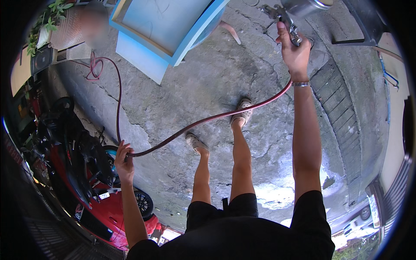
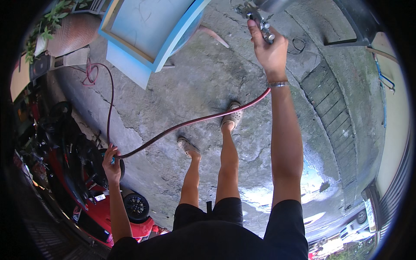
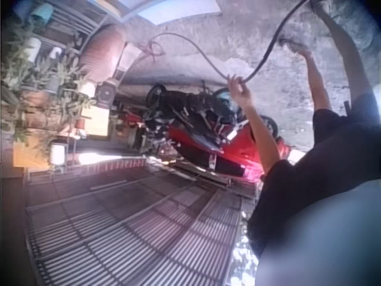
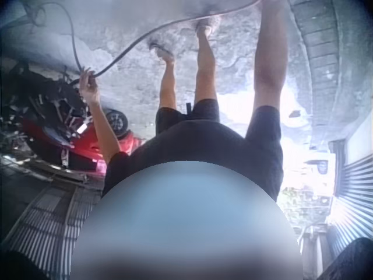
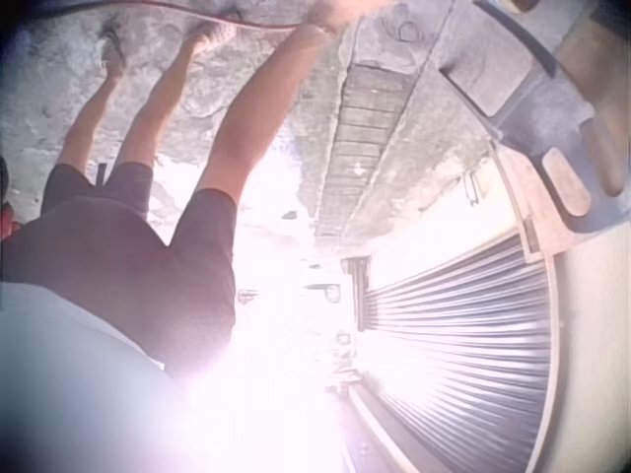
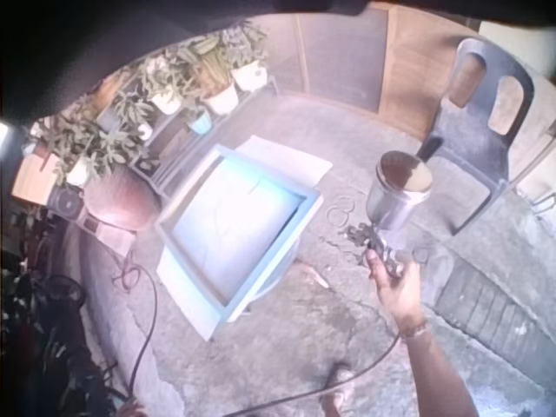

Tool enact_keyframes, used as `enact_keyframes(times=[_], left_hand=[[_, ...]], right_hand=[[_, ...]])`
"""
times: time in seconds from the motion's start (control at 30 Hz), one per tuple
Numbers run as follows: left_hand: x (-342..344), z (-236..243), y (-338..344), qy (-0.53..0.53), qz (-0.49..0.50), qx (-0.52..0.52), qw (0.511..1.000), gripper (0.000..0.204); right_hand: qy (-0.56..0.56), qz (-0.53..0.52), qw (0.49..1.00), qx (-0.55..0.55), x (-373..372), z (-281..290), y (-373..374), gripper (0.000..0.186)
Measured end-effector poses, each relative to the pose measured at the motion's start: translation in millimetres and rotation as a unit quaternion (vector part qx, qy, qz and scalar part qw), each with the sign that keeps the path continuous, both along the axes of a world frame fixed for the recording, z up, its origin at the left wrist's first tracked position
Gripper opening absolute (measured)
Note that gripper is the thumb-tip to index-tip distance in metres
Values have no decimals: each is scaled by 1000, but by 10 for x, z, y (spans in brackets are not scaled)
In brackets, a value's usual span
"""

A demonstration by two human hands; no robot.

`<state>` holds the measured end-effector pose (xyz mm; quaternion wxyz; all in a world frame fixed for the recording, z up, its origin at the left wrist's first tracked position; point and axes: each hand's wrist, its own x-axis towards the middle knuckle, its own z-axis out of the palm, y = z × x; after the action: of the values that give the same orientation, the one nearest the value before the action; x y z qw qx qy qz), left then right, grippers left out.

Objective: The person uses a spray gun to apply light blue paint to a wooden picture frame resting on a stand. The person moves around the frame to cover all sides and edges, then briefly interacts with another person before resuming painting.

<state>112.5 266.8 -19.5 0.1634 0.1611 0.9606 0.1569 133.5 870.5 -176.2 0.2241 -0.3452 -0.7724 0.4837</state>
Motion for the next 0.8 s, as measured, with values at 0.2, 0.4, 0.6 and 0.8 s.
enact_keyframes(times=[0.2,0.4,0.6,0.8], left_hand=[[-50,-71,126,5,-14,13,1000,6],[-136,-69,177,23,-16,9,1000,8],[-192,-9,259,28,-23,-10,999,7],[-210,40,227,30,-36,-17,999,4]], right_hand=[[29,-61,993,94,-128,-58,499,51],[7,-62,998,25,-16,-19,478,55],[-7,49,995,-84,323,32,42,50],[-33,103,985,-134,302,165,-7,50]])
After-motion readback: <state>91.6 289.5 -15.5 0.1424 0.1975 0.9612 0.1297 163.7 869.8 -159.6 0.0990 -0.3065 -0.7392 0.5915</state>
